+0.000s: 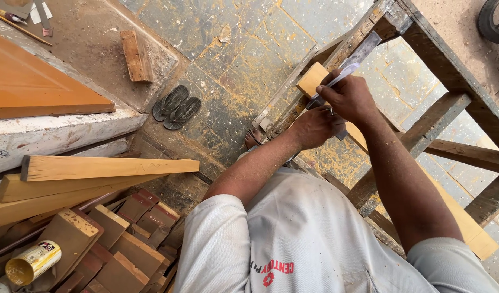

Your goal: Measuring and marking a wooden piece using a tape measure and a square tool.

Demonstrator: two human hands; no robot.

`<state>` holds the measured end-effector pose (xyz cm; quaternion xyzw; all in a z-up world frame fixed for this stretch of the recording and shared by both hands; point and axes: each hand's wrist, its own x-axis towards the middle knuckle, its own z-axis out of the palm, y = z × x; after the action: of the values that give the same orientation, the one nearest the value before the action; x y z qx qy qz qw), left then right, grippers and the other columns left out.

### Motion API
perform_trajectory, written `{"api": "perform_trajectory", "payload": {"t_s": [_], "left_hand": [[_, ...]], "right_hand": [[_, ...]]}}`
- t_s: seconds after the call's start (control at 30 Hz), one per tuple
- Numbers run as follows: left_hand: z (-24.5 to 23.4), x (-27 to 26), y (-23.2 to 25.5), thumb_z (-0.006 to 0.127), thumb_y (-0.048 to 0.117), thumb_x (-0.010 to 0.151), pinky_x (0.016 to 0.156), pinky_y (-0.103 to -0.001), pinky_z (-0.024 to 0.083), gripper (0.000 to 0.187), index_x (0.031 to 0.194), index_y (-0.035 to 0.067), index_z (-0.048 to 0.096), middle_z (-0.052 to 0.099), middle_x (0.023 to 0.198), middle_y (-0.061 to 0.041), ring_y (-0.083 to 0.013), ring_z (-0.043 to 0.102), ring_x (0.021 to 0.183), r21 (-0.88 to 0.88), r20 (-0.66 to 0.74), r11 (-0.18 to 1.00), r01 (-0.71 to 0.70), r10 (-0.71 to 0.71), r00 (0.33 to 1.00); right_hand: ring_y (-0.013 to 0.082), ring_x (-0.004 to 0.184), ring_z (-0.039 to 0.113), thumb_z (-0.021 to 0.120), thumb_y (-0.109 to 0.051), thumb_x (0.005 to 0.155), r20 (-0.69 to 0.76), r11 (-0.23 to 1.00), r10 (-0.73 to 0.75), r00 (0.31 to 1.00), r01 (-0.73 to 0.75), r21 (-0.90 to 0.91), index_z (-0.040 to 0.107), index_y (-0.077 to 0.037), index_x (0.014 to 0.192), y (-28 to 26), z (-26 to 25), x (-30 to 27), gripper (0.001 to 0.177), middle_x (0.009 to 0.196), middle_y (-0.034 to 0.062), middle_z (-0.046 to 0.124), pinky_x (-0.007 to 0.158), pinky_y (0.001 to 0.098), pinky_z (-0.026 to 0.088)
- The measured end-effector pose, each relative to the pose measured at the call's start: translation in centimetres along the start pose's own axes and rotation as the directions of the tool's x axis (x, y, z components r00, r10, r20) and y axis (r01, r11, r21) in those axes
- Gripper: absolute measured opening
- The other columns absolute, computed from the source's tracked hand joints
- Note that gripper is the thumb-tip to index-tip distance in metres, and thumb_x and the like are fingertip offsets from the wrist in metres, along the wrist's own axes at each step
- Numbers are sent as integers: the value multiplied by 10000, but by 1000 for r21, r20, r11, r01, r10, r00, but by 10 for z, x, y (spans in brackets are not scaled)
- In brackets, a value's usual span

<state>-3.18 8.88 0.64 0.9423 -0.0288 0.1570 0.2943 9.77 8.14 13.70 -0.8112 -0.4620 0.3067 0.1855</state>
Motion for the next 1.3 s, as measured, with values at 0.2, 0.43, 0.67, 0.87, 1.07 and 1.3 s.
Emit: {"api": "perform_trajectory", "payload": {"t_s": [0.2,0.43,0.67,0.87,1.07,1.3], "left_hand": [[-2,-2,1,618,85,926,1141,-402,464,185,1106,99,657,565,1304,-45,-241,549,1324,41,-108,998,-45,49,993],[21,-3,-7,597,86,990,1125,-398,482,208,1181,121,672,616,1270,-31,-219,557,1284,-28,44,996,82,-81,996],[-18,-7,-8,604,138,1000,1150,-439,436,88,1059,97,654,611,1166,-37,-217,557,1225,175,-9,984,-42,44,999],[-4,-9,-22,633,98,941,1117,-401,443,165,1105,96,654,551,1226,-48,-223,563,1222,128,-164,988,-90,110,980],[-13,-8,-22,625,23,884,1087,-400,461,240,1116,73,663,593,1233,-52,-224,597,1179,93,-78,994,-66,73,994],[-16,-8,-19,612,23,918,1101,-412,461,179,1083,70,660,620,1222,-62,-226,609,1160,68,-73,997,-41,46,996]], "right_hand": [[260,767,731,726,-289,1018,-38,976,55,998,-62,-209,732,-72,1025,18,-11,20,217,873,137,754,701,411,577],[329,773,703,747,-269,938,62,835,-322,945,314,-452,697,-139,953,-14,5,-9,140,786,118,697,688,473,563],[284,808,746,726,-263,989,-40,969,-129,991,117,-218,702,-76,1031,-10,-3,-10,193,876,114,749,696,414,577],[230,834,755,735,-215,1000,-63,992,-110,992,106,-65,709,-8,1063,-8,0,-7,217,902,138,749,714,360,593],[223,843,756,743,-210,993,-65,993,-114,991,114,-9,706,-1,1061,-7,5,-2,223,907,137,751,725,352,600],[252,784,743,744,-208,981,-25,992,-108,994,106,-69,712,-16,1046,-13,7,9,205,844,148,737,687,391,579]]}}
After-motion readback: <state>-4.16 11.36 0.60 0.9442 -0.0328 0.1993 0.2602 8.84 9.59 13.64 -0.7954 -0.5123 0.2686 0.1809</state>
